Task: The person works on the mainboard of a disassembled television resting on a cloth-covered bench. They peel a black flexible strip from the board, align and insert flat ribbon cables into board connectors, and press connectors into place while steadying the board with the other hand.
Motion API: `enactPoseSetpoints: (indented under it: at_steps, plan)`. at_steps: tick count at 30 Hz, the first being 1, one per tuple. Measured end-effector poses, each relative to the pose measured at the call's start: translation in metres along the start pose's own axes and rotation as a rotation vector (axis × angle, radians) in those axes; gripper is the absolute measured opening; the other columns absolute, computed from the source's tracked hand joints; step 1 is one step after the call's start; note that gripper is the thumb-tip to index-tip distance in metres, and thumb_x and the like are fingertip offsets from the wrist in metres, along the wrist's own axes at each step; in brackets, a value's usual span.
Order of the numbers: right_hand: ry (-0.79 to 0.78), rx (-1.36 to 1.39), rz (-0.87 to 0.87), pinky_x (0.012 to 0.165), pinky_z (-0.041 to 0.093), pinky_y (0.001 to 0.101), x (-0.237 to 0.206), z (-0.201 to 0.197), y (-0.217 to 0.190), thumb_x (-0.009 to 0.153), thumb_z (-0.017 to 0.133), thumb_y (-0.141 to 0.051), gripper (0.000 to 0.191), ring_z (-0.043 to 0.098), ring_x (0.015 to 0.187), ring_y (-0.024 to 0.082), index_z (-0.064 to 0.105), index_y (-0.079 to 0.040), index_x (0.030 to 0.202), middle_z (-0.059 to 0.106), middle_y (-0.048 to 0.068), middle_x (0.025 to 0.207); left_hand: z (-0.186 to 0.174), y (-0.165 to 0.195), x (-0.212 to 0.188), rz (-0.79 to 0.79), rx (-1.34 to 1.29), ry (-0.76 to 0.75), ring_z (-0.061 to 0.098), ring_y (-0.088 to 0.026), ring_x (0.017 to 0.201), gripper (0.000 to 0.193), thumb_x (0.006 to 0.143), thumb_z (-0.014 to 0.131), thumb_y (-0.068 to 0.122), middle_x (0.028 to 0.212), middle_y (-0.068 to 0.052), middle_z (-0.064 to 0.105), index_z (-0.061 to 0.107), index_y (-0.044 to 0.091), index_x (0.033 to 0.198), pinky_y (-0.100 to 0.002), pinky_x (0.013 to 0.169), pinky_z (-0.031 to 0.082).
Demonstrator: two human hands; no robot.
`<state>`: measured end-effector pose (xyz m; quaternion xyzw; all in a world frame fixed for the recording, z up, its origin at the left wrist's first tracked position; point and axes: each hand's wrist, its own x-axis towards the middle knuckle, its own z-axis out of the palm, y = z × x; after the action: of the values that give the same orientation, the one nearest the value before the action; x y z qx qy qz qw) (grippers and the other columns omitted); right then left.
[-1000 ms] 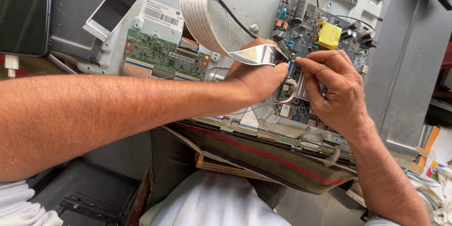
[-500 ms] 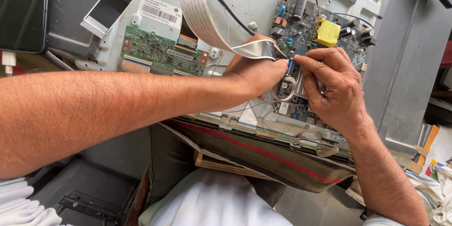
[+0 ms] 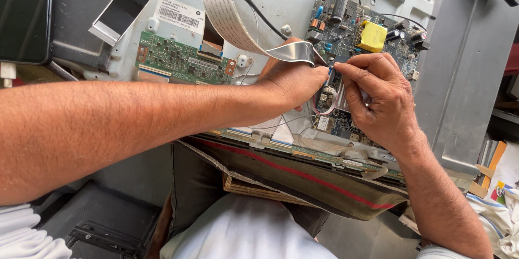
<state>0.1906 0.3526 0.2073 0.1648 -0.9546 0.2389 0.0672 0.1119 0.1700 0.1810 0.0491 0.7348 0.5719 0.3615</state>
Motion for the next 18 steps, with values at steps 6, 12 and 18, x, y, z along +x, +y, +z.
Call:
enactPoseSetpoints:
  at_steps: [6, 12, 18]
  plan:
    - [-0.002, -0.004, 0.0, 0.093, 0.054, 0.0374, 0.0, 0.0, 0.001, 0.094, 0.07, 0.006, 0.03, 0.064, 0.105, 0.026, 0.074, -0.004, 0.122, 0.067, 0.009, 0.114, 0.002, -0.007, 0.003, 0.009, 0.027, 0.041, 0.07, -0.02, 0.06, 0.031, 0.084, 0.066, 0.031, 0.074, -0.011, 0.07, 0.062, 0.003, 0.097, -0.038, 0.051, 0.057]
    - [0.003, -0.009, -0.008, 0.093, 0.054, 0.0375, 0.001, 0.002, 0.002, 0.093, 0.071, 0.006, 0.031, 0.064, 0.107, 0.026, 0.074, -0.005, 0.122, 0.067, 0.01, 0.115, 0.012, -0.02, 0.012, 0.161, 0.142, 0.171, 0.073, -0.029, 0.095, 0.035, 0.085, 0.066, 0.03, 0.099, -0.017, 0.072, 0.066, 0.0, 0.104, -0.041, 0.082, 0.056]
    - [0.001, -0.011, -0.002, 0.093, 0.054, 0.0374, 0.001, 0.003, 0.002, 0.093, 0.071, 0.006, 0.031, 0.064, 0.106, 0.026, 0.074, -0.005, 0.122, 0.067, 0.01, 0.114, 0.01, -0.022, 0.012, 0.163, 0.096, 0.166, 0.073, -0.028, 0.094, 0.038, 0.083, 0.067, 0.03, 0.097, -0.017, 0.072, 0.064, 0.0, 0.105, -0.041, 0.081, 0.056]
